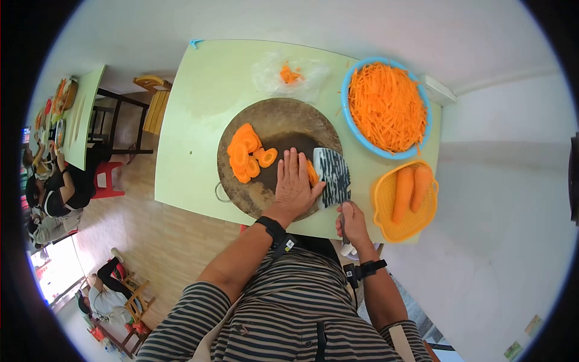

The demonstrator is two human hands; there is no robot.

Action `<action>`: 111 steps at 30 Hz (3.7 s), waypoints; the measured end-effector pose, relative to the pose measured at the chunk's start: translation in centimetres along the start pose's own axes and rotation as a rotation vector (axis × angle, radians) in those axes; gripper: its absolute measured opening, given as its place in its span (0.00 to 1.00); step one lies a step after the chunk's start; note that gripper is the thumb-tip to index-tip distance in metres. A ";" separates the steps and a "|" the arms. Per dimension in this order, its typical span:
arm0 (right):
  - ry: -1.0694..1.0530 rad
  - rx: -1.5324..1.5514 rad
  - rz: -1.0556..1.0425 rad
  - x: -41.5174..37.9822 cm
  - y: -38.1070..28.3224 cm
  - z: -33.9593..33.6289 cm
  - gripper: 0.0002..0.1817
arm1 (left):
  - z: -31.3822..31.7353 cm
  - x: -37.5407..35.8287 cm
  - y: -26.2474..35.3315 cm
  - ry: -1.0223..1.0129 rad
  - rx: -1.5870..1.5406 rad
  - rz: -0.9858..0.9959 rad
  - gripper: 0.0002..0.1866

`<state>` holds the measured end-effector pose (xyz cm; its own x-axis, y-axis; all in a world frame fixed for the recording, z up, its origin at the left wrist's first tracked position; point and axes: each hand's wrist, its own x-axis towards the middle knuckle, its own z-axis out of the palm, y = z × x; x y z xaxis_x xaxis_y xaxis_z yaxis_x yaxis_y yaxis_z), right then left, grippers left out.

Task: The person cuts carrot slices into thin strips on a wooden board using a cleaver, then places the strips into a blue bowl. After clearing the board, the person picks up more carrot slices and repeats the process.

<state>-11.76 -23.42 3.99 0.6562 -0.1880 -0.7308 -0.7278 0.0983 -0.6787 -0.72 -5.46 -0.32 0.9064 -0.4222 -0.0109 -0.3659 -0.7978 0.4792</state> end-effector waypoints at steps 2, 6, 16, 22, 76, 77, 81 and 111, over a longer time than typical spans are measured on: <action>-0.027 -0.011 -0.002 0.2 0.1 1.0 0.22 | 0.1 0.1 0.1 -0.004 -0.002 -0.009 0.51; -0.075 -0.023 0.004 -0.1 0.4 2.8 0.23 | 0.0 0.0 0.0 -0.004 -0.015 -0.012 0.51; -0.210 0.063 0.035 -1.0 1.5 4.5 0.24 | -0.6 -0.4 0.0 0.001 -0.091 0.024 0.45; -0.169 0.159 0.062 -3.0 1.1 4.0 0.24 | -2.4 -0.1 1.7 0.049 -0.123 0.126 0.33; 0.203 0.359 -0.117 -1.8 -13.8 -16.5 0.20 | 1.1 25.8 18.1 0.167 0.150 0.331 0.23; 0.244 0.381 -0.112 -1.9 -13.5 -16.7 0.21 | 1.2 25.8 18.1 0.151 0.166 0.331 0.23; 0.300 0.435 -0.113 -2.8 -12.9 -17.5 0.21 | 0.8 25.7 18.6 0.089 0.232 0.331 0.25; 0.288 0.546 -0.199 -6.0 -8.6 -15.4 0.21 | -6.1 26.1 16.4 0.129 -1.074 -0.179 0.11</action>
<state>-12.45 -38.19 15.32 0.6328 -0.5012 -0.5903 -0.3420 0.5030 -0.7937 18.23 -27.00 12.63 0.9663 -0.2395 -0.0941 0.0907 -0.0252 0.9956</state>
